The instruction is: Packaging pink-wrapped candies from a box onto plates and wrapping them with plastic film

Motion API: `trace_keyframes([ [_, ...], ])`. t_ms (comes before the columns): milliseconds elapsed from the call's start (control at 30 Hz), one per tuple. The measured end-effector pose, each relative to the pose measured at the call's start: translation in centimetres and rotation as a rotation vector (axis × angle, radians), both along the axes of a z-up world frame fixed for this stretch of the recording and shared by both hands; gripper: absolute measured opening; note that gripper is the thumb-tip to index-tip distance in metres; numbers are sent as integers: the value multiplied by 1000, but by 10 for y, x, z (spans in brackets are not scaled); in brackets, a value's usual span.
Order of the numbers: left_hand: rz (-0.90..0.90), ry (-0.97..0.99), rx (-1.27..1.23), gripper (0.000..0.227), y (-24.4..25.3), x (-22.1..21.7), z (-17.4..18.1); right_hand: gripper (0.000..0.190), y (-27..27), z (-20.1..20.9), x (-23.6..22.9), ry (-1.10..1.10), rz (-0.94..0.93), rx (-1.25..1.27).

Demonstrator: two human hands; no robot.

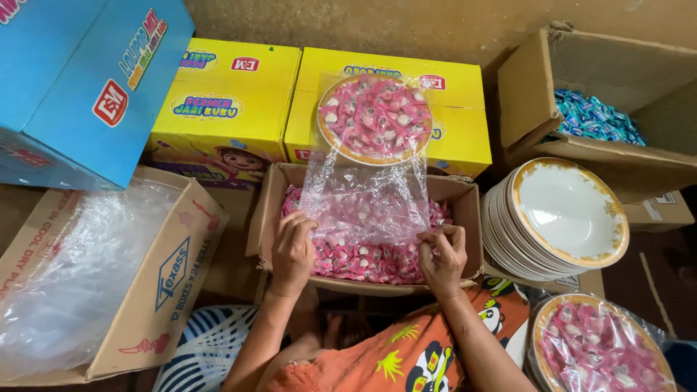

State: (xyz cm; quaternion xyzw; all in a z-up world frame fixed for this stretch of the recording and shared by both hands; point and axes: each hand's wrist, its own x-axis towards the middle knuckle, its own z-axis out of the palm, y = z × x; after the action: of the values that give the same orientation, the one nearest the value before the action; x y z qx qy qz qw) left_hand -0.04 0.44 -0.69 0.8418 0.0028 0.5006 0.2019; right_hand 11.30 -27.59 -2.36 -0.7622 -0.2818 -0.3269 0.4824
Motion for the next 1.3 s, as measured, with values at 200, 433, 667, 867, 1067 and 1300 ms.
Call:
trace_keyframes([
  [200, -117, 184, -173, 34, 9, 2, 34, 23, -4, 31, 20, 150, 132, 96],
  [433, -352, 253, -995, 48, 5, 56, 149, 71, 31, 115, 79, 1079, 316, 500],
  [667, -142, 193, -1429, 88, -18, 159, 76, 60, 84, 81, 115, 1452, 397, 760],
  [867, -49, 156, -1295, 87, 0, 214, 5, 65, 115, 40, 146, 1330, 221, 744],
  [1067, 176, 212, -1347, 89, -21, 219, -15, 56, 122, 43, 105, 1280, 154, 959],
  [1300, -236, 85, -1551, 89, -54, 97, 51, 23, 94, 135, 25, 1146, 512, 1384],
])
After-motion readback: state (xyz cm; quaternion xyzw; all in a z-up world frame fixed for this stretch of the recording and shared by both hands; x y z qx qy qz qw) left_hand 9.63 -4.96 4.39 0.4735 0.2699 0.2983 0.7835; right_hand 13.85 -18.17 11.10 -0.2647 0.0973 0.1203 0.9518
